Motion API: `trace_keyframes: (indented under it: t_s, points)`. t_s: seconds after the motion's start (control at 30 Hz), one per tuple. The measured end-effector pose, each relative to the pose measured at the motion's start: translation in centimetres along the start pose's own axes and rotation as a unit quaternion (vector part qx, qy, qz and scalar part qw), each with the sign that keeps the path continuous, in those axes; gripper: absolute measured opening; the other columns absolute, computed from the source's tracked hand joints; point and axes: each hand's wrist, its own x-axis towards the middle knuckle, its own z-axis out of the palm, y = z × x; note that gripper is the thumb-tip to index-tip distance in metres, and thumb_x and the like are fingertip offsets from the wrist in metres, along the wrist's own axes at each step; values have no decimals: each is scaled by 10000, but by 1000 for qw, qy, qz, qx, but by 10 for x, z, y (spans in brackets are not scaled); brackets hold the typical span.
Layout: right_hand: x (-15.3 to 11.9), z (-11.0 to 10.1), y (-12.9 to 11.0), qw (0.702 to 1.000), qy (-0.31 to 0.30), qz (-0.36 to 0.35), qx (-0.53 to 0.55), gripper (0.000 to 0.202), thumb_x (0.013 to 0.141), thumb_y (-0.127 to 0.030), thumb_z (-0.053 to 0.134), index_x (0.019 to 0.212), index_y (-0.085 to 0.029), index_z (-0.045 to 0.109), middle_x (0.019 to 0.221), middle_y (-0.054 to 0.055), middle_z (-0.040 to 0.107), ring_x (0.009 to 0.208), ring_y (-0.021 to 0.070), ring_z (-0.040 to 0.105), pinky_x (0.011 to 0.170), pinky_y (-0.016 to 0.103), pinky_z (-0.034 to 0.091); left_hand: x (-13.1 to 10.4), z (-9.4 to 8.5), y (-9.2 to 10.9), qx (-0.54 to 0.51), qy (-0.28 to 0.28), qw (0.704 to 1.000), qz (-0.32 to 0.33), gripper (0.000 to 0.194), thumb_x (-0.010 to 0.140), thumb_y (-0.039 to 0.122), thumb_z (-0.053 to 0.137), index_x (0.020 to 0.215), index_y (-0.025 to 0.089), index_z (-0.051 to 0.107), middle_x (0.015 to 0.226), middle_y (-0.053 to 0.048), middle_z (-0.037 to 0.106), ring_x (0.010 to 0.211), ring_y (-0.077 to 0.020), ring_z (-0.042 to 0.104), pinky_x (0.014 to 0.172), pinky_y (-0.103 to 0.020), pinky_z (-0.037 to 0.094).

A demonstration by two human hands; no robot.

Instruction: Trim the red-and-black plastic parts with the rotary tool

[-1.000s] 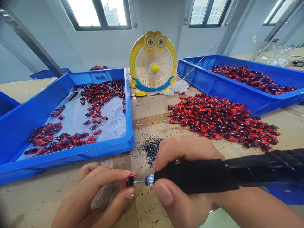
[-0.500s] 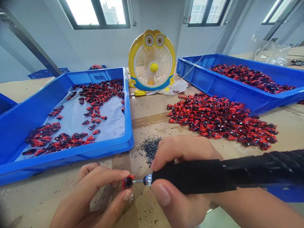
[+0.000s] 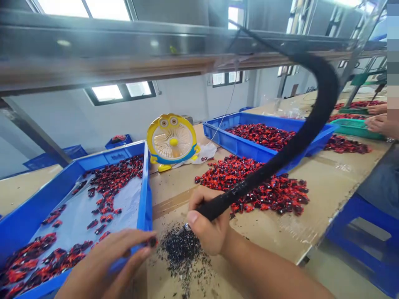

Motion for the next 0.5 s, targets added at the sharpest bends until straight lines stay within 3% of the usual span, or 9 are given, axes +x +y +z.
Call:
trace_keyframes:
  t_s: [0.07, 0.13, 0.2, 0.23, 0.27, 0.3, 0.4, 0.5]
  points:
    - [1, 1, 4, 1000, -6, -10, 2, 271, 1060, -421, 656, 1115, -158, 692, 1004, 35, 719, 788, 151, 690, 705, 313, 619, 49, 6, -3, 3, -84, 995, -51, 172, 1021, 319, 649, 1093, 295, 803, 1020, -26, 851, 913, -261, 818, 808, -387, 660]
    - [0, 9, 5, 1000, -10, -22, -8, 291, 1067, -438, 638, 985, -163, 686, 862, -4, 683, 685, 124, 635, 648, 281, 580, 102, 23, -5, -1, -115, 992, -61, 153, 1018, 242, 656, 1075, 240, 798, 996, -51, 839, 908, -260, 802, 824, -411, 648]
    - [-1, 19, 7, 999, -5, -32, -22, 440, 1069, -525, 590, 795, -181, 611, 654, -63, 529, 536, 95, 489, 536, 239, 464, 155, 47, -5, -25, -148, 988, -45, 131, 1043, 262, 667, 1051, 192, 777, 1018, -53, 817, 926, -229, 783, 866, -420, 642]
    - [-1, 25, 9, 999, -8, -39, -29, 530, 1047, -589, 567, 690, -198, 544, 556, -88, 414, 455, 79, 382, 455, 220, 343, 180, 60, -5, -43, -172, 984, -32, 186, 1050, 322, 688, 1122, 160, 743, 1091, -60, 789, 959, -210, 770, 894, -427, 642]
    - [0, 29, 11, 998, -24, -46, -33, 563, 987, -625, 614, 629, -206, 500, 492, -93, 375, 398, 65, 342, 398, 220, 253, 202, 73, -5, -61, -194, 979, -21, 255, 1049, 361, 695, 1199, 155, 715, 1170, -73, 763, 998, -218, 760, 900, -433, 645]
    - [1, 32, 14, 997, -42, -52, -36, 553, 940, -618, 656, 609, -212, 481, 462, -94, 393, 363, 57, 350, 368, 217, 243, 221, 85, -4, -78, -218, 973, -12, 282, 1047, 377, 695, 1233, 165, 706, 1220, -78, 747, 1025, -230, 752, 899, -430, 648]
    - [4, 34, 24, 993, -83, -65, -46, 533, 885, -616, 680, 590, -220, 480, 429, -96, 445, 314, 46, 391, 322, 193, 257, 257, 106, -11, -107, -265, 958, 8, 341, 1034, 372, 712, 1308, 171, 675, 1313, -96, 712, 1107, -259, 734, 938, -466, 640]
    - [3, 30, 23, 992, -89, -59, -73, 546, 913, -652, 602, 590, -224, 501, 442, -86, 479, 343, 56, 453, 353, 194, 306, 260, 99, -42, -100, -244, 964, -31, 353, 1040, 384, 701, 1324, 176, 671, 1344, -99, 700, 1143, -273, 723, 965, -483, 629]
